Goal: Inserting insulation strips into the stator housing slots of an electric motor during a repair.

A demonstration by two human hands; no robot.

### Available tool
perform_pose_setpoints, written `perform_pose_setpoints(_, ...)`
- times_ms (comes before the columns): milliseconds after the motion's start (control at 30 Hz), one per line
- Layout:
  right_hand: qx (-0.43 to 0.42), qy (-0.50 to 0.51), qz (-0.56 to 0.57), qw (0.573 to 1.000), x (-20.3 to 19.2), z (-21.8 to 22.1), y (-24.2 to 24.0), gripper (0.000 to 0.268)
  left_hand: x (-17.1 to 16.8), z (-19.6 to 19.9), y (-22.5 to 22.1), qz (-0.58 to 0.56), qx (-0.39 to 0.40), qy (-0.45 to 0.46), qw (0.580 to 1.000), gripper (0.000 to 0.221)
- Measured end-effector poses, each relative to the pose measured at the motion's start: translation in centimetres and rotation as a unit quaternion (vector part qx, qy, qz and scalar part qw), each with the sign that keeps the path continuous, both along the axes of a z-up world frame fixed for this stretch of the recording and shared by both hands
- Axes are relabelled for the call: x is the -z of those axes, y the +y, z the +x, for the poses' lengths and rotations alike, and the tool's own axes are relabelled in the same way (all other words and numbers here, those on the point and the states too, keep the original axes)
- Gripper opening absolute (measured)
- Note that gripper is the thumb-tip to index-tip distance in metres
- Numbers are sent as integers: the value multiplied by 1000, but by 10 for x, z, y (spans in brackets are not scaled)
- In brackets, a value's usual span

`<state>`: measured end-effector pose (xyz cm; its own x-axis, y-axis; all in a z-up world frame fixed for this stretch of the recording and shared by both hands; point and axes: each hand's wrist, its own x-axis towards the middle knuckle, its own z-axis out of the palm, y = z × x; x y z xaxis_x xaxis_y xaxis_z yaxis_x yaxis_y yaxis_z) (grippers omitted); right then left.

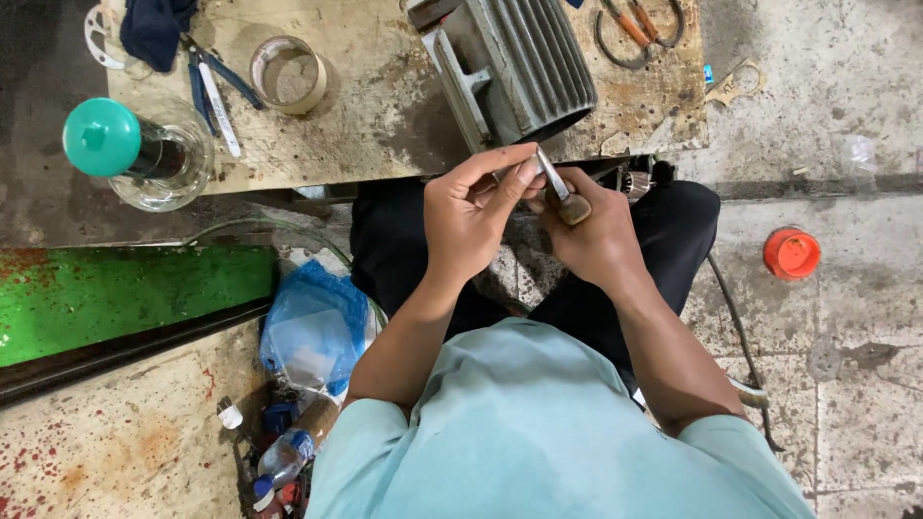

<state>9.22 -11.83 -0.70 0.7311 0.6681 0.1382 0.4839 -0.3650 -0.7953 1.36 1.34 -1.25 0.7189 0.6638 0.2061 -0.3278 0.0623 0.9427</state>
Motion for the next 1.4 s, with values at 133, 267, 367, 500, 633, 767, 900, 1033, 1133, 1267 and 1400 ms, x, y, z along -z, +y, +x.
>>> perform_pose_setpoints(133,-59,60,29,996,2,6,-4,34,-3,-2,0,-14,11,7,1000,20)
perform_pose_setpoints(267,-20,-4,-8,1000,11,16,-7,27,-2,-1,8,62,18,33,997,23)
perform_pose_setpoints(367,-35,14,-14,999,-7,23,-11,43,0,-4,9,47,30,26,998,22)
perform_pose_setpoints(500,30,-20,32,999,0,52,-6,49,8,-5,13,-2,54,-2,999,25)
perform_pose_setpoints(633,66,-75,16,995,23,89,-3,70,-4,-9,15,7,60,20,998,28)
perform_pose_setpoints(767,51,-135,-9,990,28,90,5,53,0,-8,14,7,97,-4,995,35)
perform_pose_setpoints(900,39,-276,129,952,38,84,-3,20,-4,-5,20,-20,144,-13,989,37)
perform_pose_setpoints(1033,-119,-183,197,956,-1,47,-10,23,-6,-6,17,-91,215,-44,971,40)
perform_pose_setpoints(1133,-137,-154,257,944,-7,39,-10,10,-9,-6,15,-107,270,-47,956,42)
perform_pose_setpoints(1267,-100,-93,318,938,-5,39,-13,5,-20,-6,8,140,116,-58,982,29)
perform_pose_setpoints(1400,-71,-79,315,943,9,39,-21,9,-16,-5,3,268,18,-75,960,19)
